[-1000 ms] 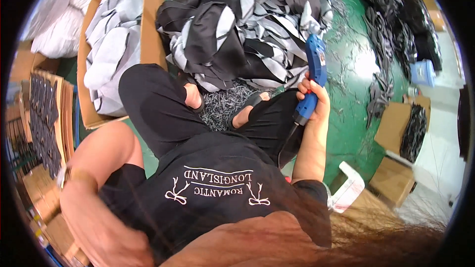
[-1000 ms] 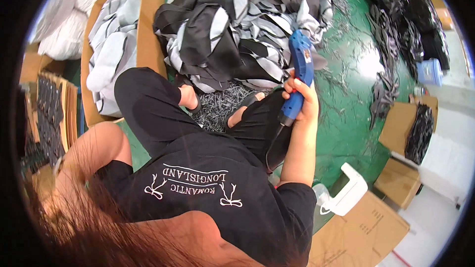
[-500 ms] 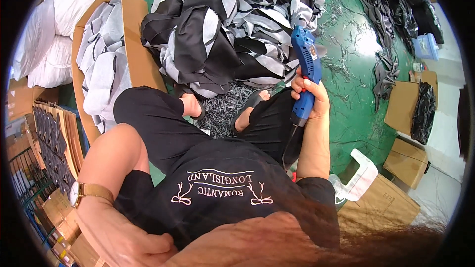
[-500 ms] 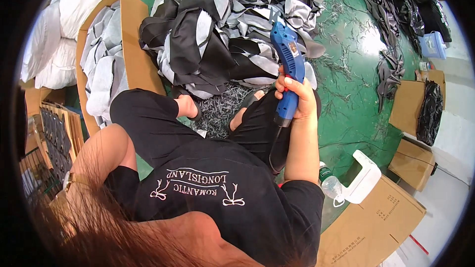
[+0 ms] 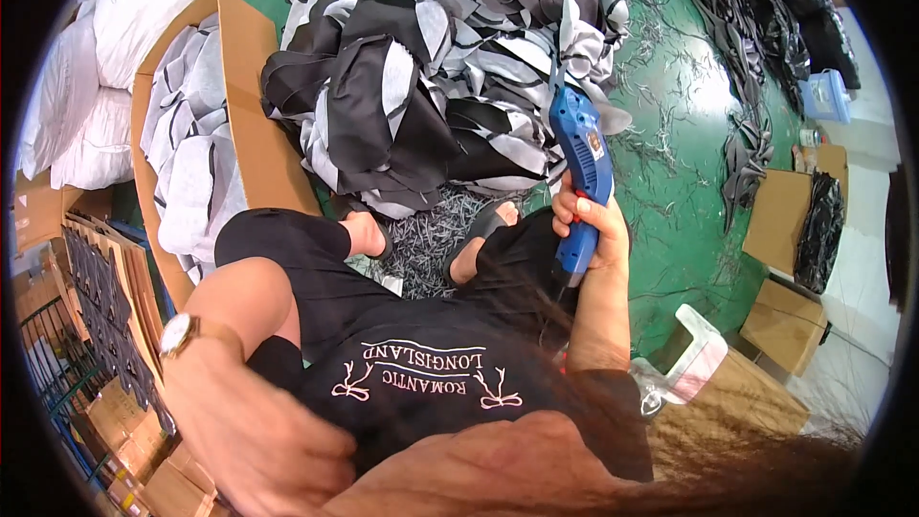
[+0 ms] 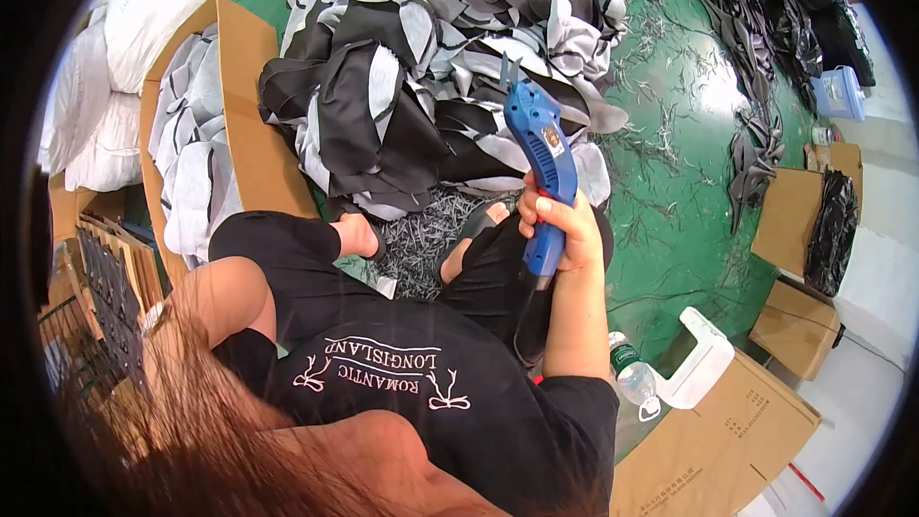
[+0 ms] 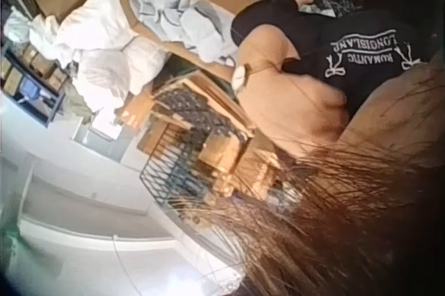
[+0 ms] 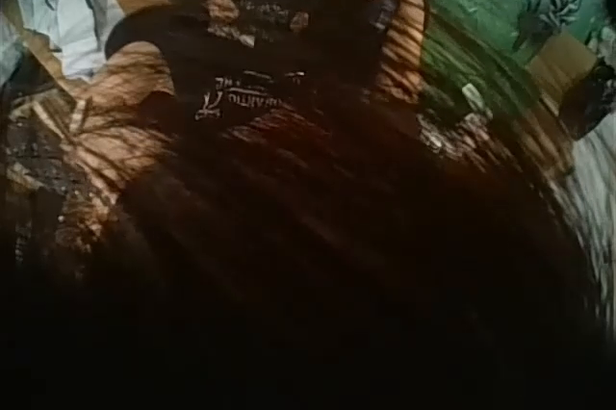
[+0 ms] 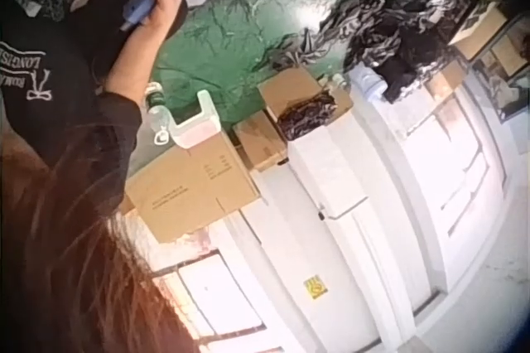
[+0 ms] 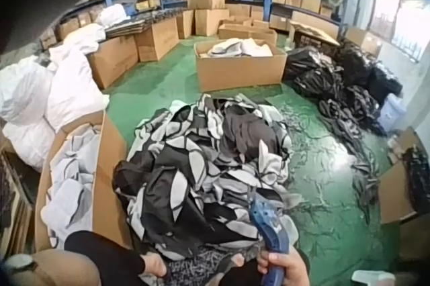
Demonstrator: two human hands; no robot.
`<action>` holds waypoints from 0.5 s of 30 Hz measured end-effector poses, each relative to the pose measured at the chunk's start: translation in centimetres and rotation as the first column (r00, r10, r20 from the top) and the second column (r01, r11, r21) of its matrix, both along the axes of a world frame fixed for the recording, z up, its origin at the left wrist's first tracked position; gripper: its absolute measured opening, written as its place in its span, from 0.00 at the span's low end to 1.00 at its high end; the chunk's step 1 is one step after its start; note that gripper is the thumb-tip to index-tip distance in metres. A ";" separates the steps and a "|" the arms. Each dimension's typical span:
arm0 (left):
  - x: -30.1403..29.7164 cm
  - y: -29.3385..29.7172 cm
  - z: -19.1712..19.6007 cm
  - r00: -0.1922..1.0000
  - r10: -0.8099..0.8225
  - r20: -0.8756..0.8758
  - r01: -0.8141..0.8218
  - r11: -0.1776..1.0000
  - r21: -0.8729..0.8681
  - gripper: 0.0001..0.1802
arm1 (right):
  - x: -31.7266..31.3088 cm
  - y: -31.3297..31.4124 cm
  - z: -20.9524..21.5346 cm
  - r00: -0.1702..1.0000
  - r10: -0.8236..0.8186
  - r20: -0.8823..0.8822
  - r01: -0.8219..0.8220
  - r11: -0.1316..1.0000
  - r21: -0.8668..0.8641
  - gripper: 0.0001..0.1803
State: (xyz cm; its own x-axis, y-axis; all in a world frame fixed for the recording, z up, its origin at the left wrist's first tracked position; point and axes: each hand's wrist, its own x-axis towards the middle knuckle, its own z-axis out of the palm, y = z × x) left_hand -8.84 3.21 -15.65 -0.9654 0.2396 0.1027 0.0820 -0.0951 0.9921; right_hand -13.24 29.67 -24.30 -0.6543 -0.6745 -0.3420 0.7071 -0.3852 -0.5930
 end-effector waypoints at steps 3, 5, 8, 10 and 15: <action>9.1 -5.9 0.0 0.997 0.022 0.077 -0.023 1.000 0.015 0.20 | 0.1 1.5 0.3 0.998 -0.050 0.029 0.049 0.998 0.025 0.28; 3.8 -6.3 -1.0 0.988 0.084 0.128 -0.083 0.996 -0.012 0.21 | 0.0 0.7 0.1 0.998 -0.044 0.036 0.044 0.999 0.006 0.28; -5.9 -8.2 -8.5 0.889 0.374 0.265 -0.380 0.925 -0.031 0.27 | 0.1 1.7 0.1 0.997 -0.065 0.046 0.064 0.997 0.034 0.27; -5.8 -13.1 -20.4 0.567 0.797 0.210 -0.579 0.567 -0.586 0.36 | -0.1 0.5 0.6 0.998 -0.027 0.048 0.026 1.000 0.009 0.27; -3.0 -10.0 -29.1 0.436 0.839 0.325 -0.434 0.512 -0.741 0.31 | -0.2 0.5 0.5 0.998 -0.014 0.055 0.012 0.999 0.033 0.28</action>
State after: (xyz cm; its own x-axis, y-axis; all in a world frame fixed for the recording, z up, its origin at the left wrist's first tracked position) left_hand -11.82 -6.79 -44.73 -0.6054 -0.6690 -0.4311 -0.7056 0.2005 0.6797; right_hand -13.42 30.19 -23.77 -0.6421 -0.6541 -0.3997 0.7344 -0.3756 -0.5653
